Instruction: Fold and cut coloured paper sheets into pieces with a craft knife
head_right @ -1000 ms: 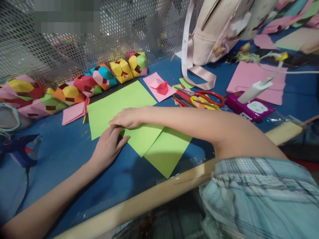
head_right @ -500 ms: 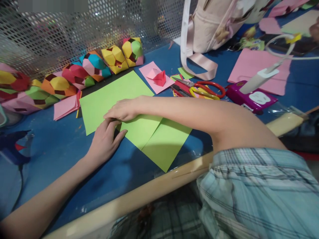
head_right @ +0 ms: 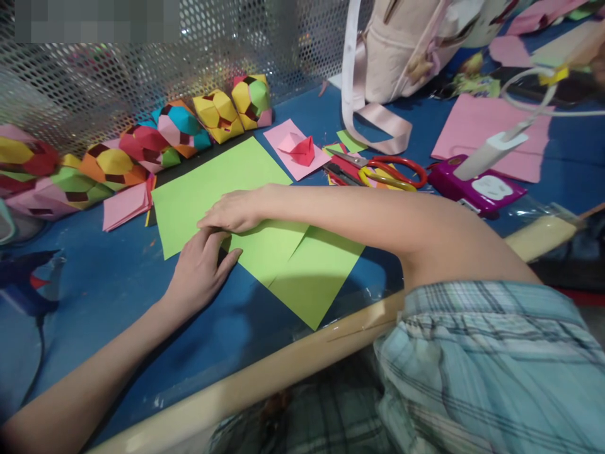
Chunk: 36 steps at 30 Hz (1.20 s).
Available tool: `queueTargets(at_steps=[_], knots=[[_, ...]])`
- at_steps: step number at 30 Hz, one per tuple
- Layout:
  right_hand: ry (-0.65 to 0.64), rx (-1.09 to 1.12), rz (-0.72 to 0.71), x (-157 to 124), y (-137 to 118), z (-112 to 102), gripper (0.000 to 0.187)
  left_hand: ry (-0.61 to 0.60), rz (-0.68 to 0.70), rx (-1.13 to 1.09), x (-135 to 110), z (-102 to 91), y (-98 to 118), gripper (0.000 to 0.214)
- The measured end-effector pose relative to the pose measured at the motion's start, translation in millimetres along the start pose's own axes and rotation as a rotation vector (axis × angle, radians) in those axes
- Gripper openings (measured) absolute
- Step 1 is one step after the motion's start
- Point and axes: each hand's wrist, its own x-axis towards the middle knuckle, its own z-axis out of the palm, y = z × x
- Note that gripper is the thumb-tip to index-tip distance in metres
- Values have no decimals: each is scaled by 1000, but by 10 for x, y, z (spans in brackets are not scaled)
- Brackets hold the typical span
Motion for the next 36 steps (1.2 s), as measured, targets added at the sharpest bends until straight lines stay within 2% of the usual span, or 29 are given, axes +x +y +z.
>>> queueTargets(at_steps=[10, 16, 27, 32, 36], knots=[[-8, 3, -36, 6, 18, 10, 35, 7, -26, 16, -5, 9, 25, 32], [43, 22, -22, -4, 11, 45, 35, 18, -3, -4, -2, 10, 15, 31], [52, 17, -29, -9, -6, 52, 32, 16, 23, -28, 0, -6, -11, 32], [69, 64, -27, -11, -10, 59, 32, 8, 27, -23, 7, -13, -11, 32], [85, 164, 33, -4, -34, 50, 28, -2, 33, -28, 6, -20, -10, 32]])
